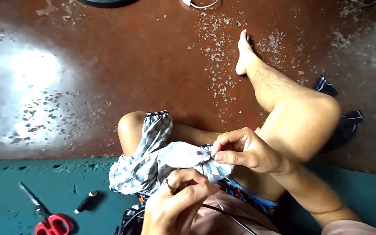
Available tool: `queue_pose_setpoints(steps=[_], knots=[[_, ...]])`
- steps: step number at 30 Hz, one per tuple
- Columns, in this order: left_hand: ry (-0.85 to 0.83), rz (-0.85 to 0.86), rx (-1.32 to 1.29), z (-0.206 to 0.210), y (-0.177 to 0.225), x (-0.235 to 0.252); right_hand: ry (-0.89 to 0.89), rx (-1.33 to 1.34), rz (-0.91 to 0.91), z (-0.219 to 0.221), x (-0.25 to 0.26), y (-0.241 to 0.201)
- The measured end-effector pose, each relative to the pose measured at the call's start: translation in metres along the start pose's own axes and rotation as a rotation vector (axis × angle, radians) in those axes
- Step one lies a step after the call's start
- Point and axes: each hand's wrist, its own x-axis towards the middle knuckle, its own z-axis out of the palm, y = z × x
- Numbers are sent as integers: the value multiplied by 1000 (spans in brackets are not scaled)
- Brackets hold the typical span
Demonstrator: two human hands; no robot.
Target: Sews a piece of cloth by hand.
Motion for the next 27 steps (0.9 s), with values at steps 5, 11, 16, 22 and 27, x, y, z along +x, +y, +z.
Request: queue_pose_setpoints(steps=[5,11,16,22,27], knots=[[134,-20,79,28,-7,-1,14,-17,-9,1,0,-1],[164,-76,96,28,-6,4,13,-39,-24,1,0,-1],[146,-84,105,26,-8,5,3,-48,-40,1,-1,-1],[141,-74,116,26,-9,7,2,-56,-59,2,-1,0],[141,-72,137,25,-9,7,-7,-75,-73,1,-1,0]])
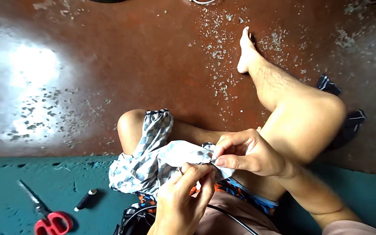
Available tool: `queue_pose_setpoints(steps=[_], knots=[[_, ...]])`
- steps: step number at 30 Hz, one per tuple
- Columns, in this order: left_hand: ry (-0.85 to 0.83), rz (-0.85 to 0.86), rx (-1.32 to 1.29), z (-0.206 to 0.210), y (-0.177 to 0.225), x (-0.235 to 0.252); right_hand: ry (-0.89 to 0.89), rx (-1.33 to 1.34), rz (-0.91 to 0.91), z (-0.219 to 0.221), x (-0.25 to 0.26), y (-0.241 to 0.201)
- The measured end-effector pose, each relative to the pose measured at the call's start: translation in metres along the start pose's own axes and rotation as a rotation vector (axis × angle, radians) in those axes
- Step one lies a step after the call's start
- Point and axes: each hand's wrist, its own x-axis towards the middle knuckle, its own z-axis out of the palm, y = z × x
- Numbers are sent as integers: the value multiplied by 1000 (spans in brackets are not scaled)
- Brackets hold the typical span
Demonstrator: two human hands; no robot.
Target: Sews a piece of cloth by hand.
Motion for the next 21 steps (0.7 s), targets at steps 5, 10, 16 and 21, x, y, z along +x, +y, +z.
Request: queue_pose_setpoints(steps=[5,10,16,21], knots=[[5,-4,5,-2,0,0,2,-27,-27,0,0,0],[7,3,11,-2,0,0,4,-60,-55,0,-1,2],[20,13,21,-3,0,2,43,-218,-173,3,-2,4],[27,20,24,-5,-1,5,83,-408,-345,5,-2,7]])
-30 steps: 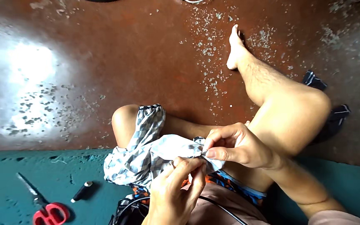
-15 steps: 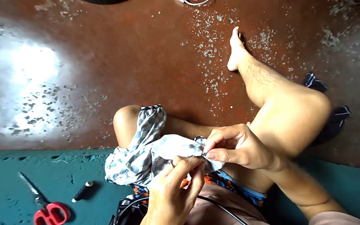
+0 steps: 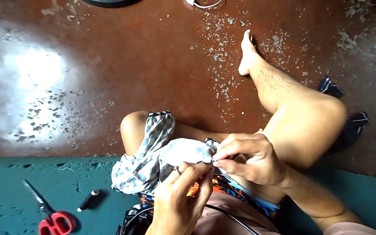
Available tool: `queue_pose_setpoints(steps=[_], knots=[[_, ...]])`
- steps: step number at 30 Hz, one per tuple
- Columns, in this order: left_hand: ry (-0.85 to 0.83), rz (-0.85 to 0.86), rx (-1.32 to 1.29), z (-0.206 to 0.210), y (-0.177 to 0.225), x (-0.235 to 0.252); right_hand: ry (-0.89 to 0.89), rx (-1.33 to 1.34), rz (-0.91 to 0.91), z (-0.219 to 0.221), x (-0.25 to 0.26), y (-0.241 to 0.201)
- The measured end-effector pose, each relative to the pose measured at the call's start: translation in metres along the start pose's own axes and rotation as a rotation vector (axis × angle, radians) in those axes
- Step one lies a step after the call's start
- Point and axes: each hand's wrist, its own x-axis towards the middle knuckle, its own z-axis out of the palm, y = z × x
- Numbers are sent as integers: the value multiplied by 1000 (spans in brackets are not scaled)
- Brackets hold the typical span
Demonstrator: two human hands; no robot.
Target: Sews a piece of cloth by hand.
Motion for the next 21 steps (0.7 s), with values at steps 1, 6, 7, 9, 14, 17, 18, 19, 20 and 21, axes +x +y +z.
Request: queue_pose_setpoints(steps=[1,6,7,9,14,17,18,19,20,21], knots=[[2,3,1,0,0,1,10,-23,-26,0,0,0],[3,14,-8,-1,0,4,51,-116,-126,3,0,2],[1,15,-8,-1,0,5,59,-128,-139,3,0,2],[2,15,-8,-2,0,5,65,-146,-159,5,-1,3],[5,20,-15,-4,0,8,62,-187,-197,6,-1,3],[9,27,-30,-4,1,9,72,-198,-206,4,0,2],[6,30,-37,-4,0,9,77,-193,-203,4,0,2],[5,33,-45,-4,0,8,78,-184,-197,3,0,2],[4,36,-55,-4,-1,8,76,-175,-192,3,0,2],[3,36,-67,-4,-1,7,74,-168,-185,3,0,2]])
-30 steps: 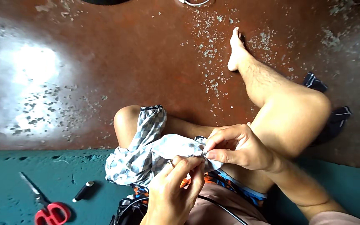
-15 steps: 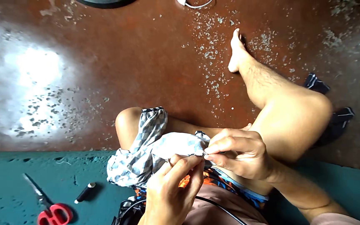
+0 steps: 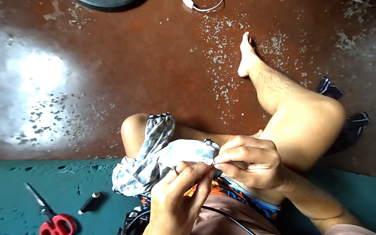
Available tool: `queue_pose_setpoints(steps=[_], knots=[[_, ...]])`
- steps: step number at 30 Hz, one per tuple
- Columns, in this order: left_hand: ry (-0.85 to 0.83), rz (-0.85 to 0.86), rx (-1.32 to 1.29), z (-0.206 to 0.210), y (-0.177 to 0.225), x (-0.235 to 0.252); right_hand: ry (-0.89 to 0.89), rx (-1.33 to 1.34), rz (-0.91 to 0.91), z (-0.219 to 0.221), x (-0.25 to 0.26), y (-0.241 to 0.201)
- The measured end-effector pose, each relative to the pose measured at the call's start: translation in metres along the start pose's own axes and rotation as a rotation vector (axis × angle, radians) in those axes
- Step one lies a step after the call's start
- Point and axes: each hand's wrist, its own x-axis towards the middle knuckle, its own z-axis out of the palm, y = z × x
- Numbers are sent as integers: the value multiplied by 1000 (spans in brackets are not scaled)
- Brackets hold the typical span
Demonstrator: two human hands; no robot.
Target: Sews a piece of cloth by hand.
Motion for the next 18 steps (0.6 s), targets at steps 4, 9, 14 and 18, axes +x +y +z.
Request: queue_pose_setpoints(steps=[4,9,14,18], knots=[[6,0,-25,0,-1,-2,-5,-7,-7,0,1,0],[27,5,-12,2,1,-2,13,-98,-89,1,-1,1],[60,54,14,6,3,-1,5,-169,-171,1,-2,2],[49,108,24,-5,-4,4,-11,-211,-213,-1,-2,3]])
